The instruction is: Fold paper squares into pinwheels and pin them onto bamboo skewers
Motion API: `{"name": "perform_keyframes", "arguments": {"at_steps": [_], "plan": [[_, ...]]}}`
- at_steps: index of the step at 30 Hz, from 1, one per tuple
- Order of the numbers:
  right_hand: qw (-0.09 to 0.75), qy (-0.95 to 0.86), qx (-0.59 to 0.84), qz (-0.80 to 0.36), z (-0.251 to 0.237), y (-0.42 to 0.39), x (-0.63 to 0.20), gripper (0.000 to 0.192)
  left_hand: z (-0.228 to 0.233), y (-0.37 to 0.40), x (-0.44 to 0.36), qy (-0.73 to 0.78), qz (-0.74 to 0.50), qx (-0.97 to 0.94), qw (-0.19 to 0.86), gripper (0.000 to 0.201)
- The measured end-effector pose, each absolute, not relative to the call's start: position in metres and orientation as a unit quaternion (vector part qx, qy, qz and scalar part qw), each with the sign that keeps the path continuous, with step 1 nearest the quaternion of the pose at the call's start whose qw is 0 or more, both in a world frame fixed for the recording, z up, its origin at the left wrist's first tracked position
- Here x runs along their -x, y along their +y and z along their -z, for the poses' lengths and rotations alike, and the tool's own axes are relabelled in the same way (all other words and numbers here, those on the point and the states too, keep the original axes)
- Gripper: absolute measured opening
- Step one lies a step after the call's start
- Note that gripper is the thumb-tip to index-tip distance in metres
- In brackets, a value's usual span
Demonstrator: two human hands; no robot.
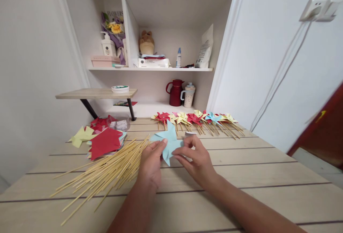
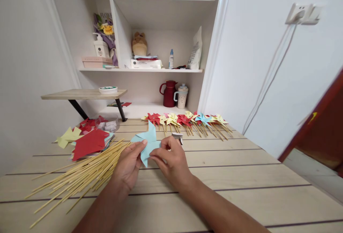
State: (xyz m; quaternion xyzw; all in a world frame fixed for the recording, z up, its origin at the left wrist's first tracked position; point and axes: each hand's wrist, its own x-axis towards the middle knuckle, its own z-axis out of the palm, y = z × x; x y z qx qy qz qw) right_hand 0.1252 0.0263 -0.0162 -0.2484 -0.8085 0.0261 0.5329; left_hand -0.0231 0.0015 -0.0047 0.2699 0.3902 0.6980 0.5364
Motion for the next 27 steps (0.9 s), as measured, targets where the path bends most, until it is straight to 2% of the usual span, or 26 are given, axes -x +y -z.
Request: {"name": "perform_keyframes", "arguments": {"at_steps": [5, 12, 27], "plan": [[0.562, -0.769, 0.278, -0.122, 0.0139, 0.029, -0.1253, 0.012, 0.0036, -0.0007, 0.0216, 0.404, -0.69, -0.301, 0.52, 0.029], [0.561, -0.732, 0.318, -0.221, 0.011, 0.0324, -0.1263, 0.017, 0.0023, -0.0016, 0.019, 0.427, -0.685, -0.319, 0.497, 0.027], [0.545, -0.723, 0.35, -0.241, 0.0068, 0.0329, -0.1275, 0.019, 0.0063, -0.0001, 0.0178, 0.45, -0.674, -0.355, 0.466, 0.029]]}}
